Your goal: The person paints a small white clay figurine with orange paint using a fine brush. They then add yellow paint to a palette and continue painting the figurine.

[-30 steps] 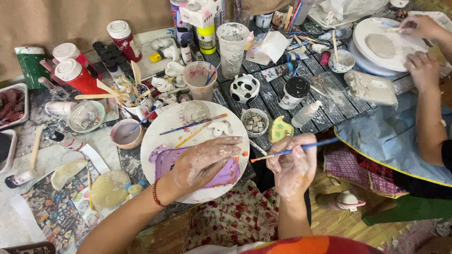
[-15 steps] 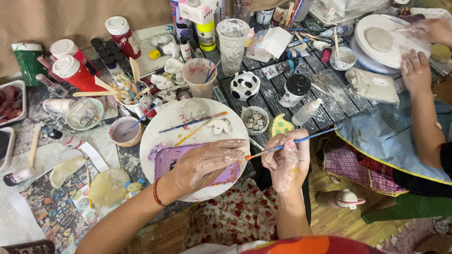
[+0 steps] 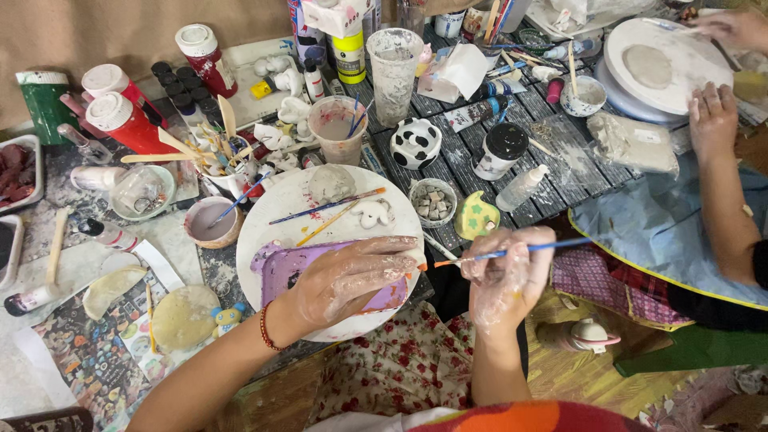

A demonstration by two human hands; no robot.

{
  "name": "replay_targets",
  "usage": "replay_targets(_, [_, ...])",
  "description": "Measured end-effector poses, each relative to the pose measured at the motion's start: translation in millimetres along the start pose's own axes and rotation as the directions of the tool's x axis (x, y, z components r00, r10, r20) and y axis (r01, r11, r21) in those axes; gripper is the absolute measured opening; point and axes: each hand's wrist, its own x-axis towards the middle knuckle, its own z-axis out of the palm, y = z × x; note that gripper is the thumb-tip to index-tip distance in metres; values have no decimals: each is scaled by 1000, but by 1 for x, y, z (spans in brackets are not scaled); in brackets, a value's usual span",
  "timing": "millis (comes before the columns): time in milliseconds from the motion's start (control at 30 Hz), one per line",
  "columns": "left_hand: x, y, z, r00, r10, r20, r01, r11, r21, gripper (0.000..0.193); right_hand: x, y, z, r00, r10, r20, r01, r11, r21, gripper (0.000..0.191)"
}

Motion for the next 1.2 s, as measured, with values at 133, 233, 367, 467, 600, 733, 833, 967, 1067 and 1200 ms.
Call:
replay_targets(133, [0,0,0,1000,-4,2,4,1000,9,64,-9,-3,-4,992,-124,15,125,991,-57,22])
replay_targets(233, [-2,0,-2,999,-15,46,14,1000,1,61,-12,-5,-5,986,-153,59,159,979,-131,25])
replay_targets(367, [-6,-2,-5,996,-14,88,22,996,-90,50,-12,-4,-4,988,-136,78,147,976,-160,26])
replay_targets(467, [-9,-4,-4,996,-9,88,22,990,-141,45,-11,-4,-4,990,-117,80,129,978,-163,24])
replay_targets(600, [-12,-5,-4,995,-11,95,26,988,-152,44,-10,-4,-4,993,-92,78,103,982,-158,23])
replay_targets(733, [-12,-5,-4,994,-21,108,36,990,-133,43,-10,-4,-4,996,-62,57,71,985,-157,22])
replay_targets(833, [-12,-4,-6,991,-39,128,58,988,-141,46,-8,-3,-4,996,-65,65,72,990,-118,22])
replay_targets(967, [-11,-5,-5,993,-30,115,45,991,-124,44,-8,-4,-4,996,-75,44,78,994,-82,23])
replay_targets(1067, [-12,-5,-3,994,-21,107,34,993,-114,42,-10,-4,-3,996,-84,19,86,993,-77,24])
replay_targets(1200, [-13,-6,-3,993,-25,116,42,988,-149,40,-9,-4,-2,995,-89,44,92,993,-76,23])
